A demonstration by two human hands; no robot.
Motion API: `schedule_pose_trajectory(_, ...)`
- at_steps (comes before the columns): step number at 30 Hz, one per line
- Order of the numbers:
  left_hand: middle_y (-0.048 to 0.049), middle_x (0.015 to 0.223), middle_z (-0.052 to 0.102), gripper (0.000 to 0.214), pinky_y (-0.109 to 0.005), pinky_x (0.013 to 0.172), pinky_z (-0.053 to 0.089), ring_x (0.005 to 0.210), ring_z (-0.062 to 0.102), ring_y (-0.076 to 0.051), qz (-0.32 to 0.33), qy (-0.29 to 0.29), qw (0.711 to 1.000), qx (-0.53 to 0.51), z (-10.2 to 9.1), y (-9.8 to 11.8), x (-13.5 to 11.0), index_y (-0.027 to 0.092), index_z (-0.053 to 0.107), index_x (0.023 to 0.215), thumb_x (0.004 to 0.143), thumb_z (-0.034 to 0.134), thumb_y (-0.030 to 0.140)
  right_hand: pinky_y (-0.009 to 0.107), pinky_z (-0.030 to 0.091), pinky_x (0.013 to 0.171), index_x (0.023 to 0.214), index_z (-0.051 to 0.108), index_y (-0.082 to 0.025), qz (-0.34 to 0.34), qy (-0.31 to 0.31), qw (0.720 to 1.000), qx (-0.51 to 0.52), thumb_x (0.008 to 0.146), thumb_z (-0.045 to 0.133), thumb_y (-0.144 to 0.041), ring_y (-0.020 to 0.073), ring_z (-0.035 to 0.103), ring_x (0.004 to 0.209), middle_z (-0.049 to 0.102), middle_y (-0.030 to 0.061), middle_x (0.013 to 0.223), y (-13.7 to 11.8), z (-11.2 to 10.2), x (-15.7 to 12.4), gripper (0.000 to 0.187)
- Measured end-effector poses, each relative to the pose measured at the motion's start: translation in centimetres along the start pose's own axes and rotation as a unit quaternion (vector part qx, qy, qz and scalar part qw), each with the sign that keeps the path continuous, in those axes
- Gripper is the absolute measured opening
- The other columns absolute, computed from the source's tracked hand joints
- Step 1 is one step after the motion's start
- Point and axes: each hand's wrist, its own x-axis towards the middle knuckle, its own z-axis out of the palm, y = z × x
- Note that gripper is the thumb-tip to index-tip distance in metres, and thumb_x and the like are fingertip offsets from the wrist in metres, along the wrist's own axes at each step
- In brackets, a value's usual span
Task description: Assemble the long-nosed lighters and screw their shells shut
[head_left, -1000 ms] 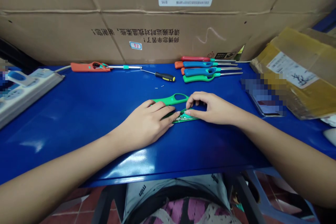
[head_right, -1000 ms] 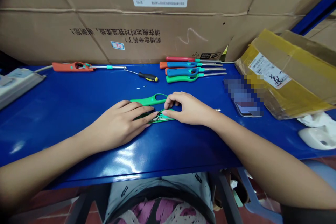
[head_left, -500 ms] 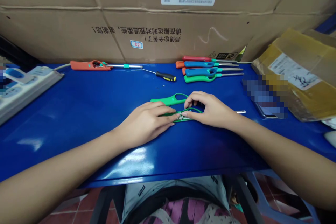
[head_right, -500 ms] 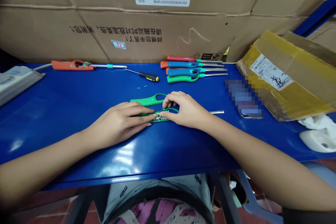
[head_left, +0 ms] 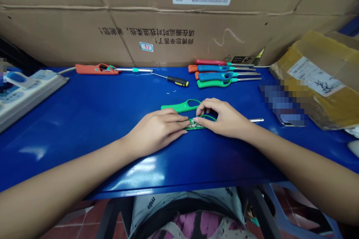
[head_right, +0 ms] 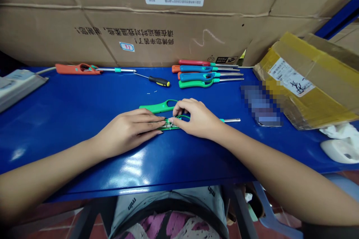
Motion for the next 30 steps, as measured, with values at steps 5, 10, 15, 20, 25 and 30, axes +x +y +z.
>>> schedule_pose_trajectory(5, -0.0075, 0.113, 0.077, 0.023, -0.039, 0.094, 0.059, 0.103, 0.072, -0.022, -0.017, 0.016, 0.999, -0.025, 0.1, 0.19, 0.07, 0.018, 0.074, 0.117, 0.098, 0.062, 0.026, 0.036, 0.044, 0.084, 0.084, 0.065, -0.022, 0.02, 0.002, 1.0, 0.008, 0.083, 0.074, -0.038, 0.0211, 0.059, 0.09, 0.068, 0.0026, 0.088, 0.02, 0.26, 0.16, 0.018)
schedule_pose_trajectory(10, -0.0073, 0.111, 0.078, 0.02, -0.038, 0.093, 0.059, 0.101, 0.073, -0.022, -0.044, 0.014, 0.998, -0.049, 0.0, 0.32, 0.2, 0.02, 0.075, 0.112, 0.096, 0.065, 0.027, 0.036, 0.043, 0.084, 0.083, 0.066, -0.022, 0.042, 0.007, 0.999, 0.015, 0.081, 0.075, -0.039, 0.021, 0.059, 0.089, 0.069, 0.002, 0.087, -0.05, 0.43, 0.21, 0.019)
schedule_pose_trajectory(15, -0.006, 0.106, 0.079, 0.018, -0.037, 0.095, 0.058, 0.1, 0.075, -0.021, -0.067, 0.027, 0.993, -0.093, -0.04, 0.38, 0.48, 0.021, 0.076, 0.108, 0.093, 0.069, 0.026, 0.036, 0.042, 0.084, 0.084, 0.067, -0.022, 0.03, -0.007, 1.0, 0.002, 0.087, 0.069, -0.038, 0.0217, 0.058, 0.092, 0.069, 0.003, 0.089, 0.01, 0.3, 0.19, 0.016)
schedule_pose_trajectory(20, -0.0077, 0.099, 0.08, 0.014, -0.036, 0.094, 0.059, 0.096, 0.075, -0.021, -0.101, 0.044, 0.986, -0.125, -0.19, 0.45, 0.6, 0.016, 0.078, 0.098, 0.089, 0.074, 0.027, 0.035, 0.041, 0.084, 0.083, 0.068, -0.022, 0.019, -0.016, 1.0, -0.011, 0.089, 0.067, -0.034, 0.0218, 0.058, 0.094, 0.068, 0.0033, 0.088, 0.14, 0.19, 0.16, 0.013)
schedule_pose_trajectory(25, -0.0067, 0.098, 0.079, 0.011, -0.032, 0.093, 0.059, 0.096, 0.075, -0.019, -0.117, 0.043, 0.981, -0.146, -0.31, 0.52, 0.63, 0.016, 0.078, 0.095, 0.092, 0.07, 0.022, 0.036, 0.041, 0.085, 0.084, 0.068, -0.022, 0.008, -0.016, 1.0, -0.025, 0.089, 0.068, -0.033, 0.0221, 0.058, 0.094, 0.068, 0.0032, 0.088, 0.14, 0.25, 0.09, 0.012)
schedule_pose_trajectory(30, -0.0065, 0.104, 0.078, 0.012, -0.034, 0.095, 0.058, 0.099, 0.073, -0.019, -0.106, 0.029, 0.985, -0.134, -0.36, 0.4, 0.65, 0.018, 0.076, 0.099, 0.094, 0.067, 0.023, 0.036, 0.04, 0.085, 0.085, 0.067, -0.022, 0.009, -0.017, 0.999, -0.03, 0.091, 0.066, -0.032, 0.0218, 0.058, 0.094, 0.068, 0.0028, 0.089, 0.07, 0.25, 0.07, 0.011)
